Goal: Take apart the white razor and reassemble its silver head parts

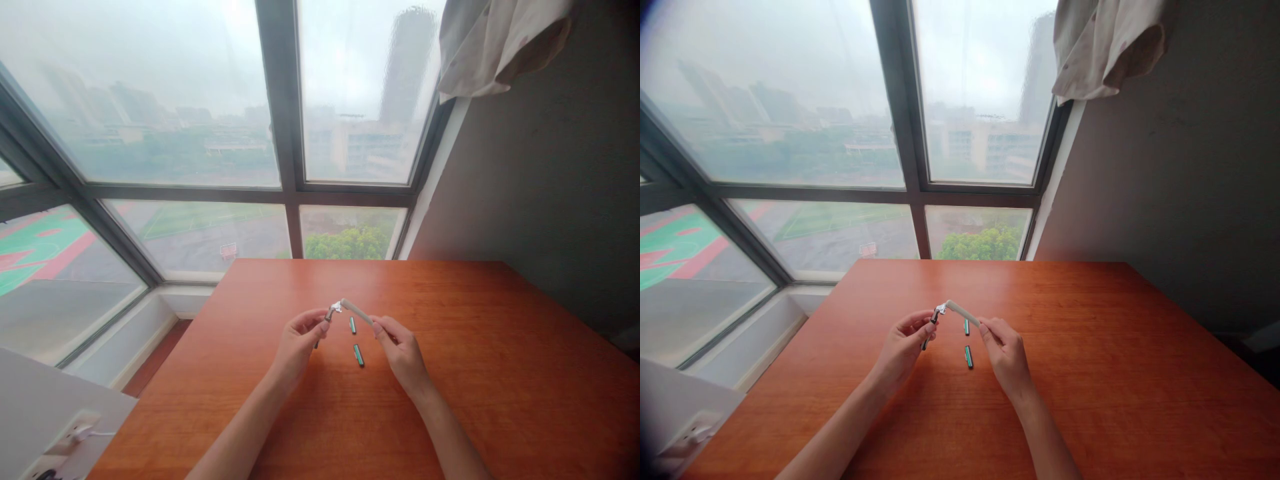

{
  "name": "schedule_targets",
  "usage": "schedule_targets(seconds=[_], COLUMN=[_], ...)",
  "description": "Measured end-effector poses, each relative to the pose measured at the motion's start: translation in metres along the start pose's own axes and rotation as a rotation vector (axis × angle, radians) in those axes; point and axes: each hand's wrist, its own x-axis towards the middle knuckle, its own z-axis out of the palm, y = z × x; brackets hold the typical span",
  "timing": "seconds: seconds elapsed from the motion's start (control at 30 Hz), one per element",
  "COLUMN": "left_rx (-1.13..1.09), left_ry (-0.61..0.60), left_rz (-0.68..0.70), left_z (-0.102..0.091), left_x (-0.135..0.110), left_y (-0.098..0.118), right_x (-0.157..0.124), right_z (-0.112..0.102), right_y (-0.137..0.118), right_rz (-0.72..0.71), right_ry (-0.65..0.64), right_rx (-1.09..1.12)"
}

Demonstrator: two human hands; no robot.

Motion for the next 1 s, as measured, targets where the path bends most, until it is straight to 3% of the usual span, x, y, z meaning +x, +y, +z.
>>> schedule_targets(seconds=[0.3,0.53,0.77,1.0], left_rx=[-0.007,0.021,0.020,0.014], left_ry=[0.016,0.023,0.033,0.007], left_rz=[0.002,-0.020,-0.002,0.004], left_z=[-0.0012,0.0000,-0.0013,-0.0022], left_x=[0.0001,-0.0010,-0.0001,-0.0005], left_y=[-0.0021,0.0007,-0.0019,-0.0021], right_x=[0.0001,0.0001,-0.0014,-0.0006], right_z=[0.0004,-0.0012,-0.0029,-0.0013], right_y=[-0.0038,0.0005,-0.0050,-0.0014], right_rz=[0.001,0.015,-0.054,-0.015], right_ry=[-0.003,0.066,-0.017,0.041], right_rx=[-0.008,-0.038,0.006,-0.019])
